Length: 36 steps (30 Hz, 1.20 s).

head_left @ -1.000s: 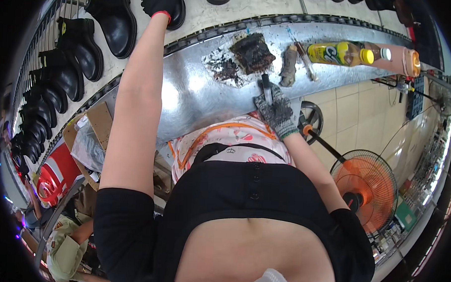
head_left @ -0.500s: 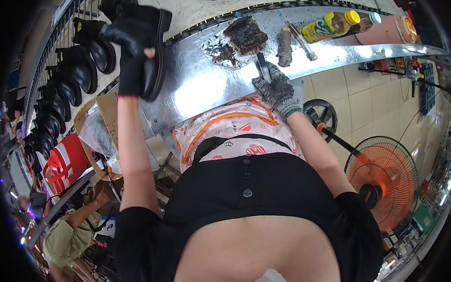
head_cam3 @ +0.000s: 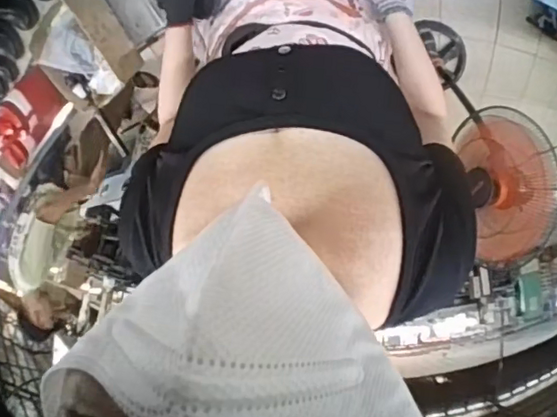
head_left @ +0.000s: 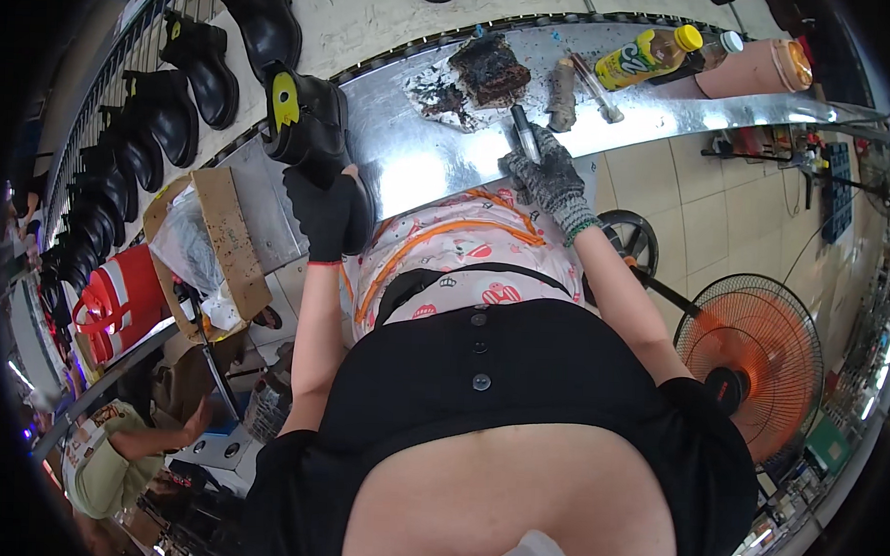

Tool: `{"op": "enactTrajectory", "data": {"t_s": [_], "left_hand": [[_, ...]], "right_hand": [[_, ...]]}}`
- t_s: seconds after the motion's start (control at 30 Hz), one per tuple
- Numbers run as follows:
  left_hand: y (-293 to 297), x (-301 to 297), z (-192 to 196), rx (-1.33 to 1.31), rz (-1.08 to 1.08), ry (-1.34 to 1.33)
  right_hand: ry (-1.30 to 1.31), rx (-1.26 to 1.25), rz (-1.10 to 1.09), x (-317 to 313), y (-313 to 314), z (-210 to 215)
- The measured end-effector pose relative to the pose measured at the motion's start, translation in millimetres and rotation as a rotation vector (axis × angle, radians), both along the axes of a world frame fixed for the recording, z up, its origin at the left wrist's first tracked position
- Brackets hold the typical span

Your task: The person polishes black leather boots on a factory assembly line. They pick up a boot from a conveyor belt, apply polish with a cloth, and wipe the surface before placing it back on the line. The process is repeated for multiple boots.

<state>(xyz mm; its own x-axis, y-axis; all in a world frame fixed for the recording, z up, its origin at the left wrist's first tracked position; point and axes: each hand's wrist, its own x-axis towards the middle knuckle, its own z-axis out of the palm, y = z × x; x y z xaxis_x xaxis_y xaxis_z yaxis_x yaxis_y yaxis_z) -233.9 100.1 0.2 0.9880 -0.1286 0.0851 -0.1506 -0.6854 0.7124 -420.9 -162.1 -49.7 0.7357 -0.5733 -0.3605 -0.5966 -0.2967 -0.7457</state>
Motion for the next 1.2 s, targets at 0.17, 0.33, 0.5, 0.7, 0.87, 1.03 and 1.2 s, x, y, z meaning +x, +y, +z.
{"op": "enactTrajectory", "data": {"t_s": [0.17,0.33,0.5,0.7,0.87,1.03,1.2], "left_hand": [[-33.7,-41.6,44.6,-0.445,-0.196,-0.441],[-73.5,-37.0,47.9,-0.503,-0.623,-0.154],[-151.4,13.4,-15.2,-0.719,-0.634,0.488],[-196.9,20.3,-3.9,-0.520,-0.718,0.532],[-204.3,14.4,-7.5,-0.579,-0.783,0.452],[-161.6,-9.1,18.4,-0.386,-0.667,0.092],[-72.9,43.6,90.4,-0.645,-0.513,-0.240]], "right_hand": [[-0.041,-0.006,-0.020,-2.7,0.6,34.0],[0.057,-0.064,0.050,0.1,-8.1,75.7],[-0.003,-0.259,0.176,-0.3,-24.2,71.2],[0.095,-0.281,0.166,0.0,-29.9,82.5],[-0.017,-0.242,0.135,-3.6,-36.8,74.2],[-0.123,-0.245,-0.025,-13.3,-19.0,54.9],[-0.121,0.139,-0.268,-1.1,15.3,81.5]]}}
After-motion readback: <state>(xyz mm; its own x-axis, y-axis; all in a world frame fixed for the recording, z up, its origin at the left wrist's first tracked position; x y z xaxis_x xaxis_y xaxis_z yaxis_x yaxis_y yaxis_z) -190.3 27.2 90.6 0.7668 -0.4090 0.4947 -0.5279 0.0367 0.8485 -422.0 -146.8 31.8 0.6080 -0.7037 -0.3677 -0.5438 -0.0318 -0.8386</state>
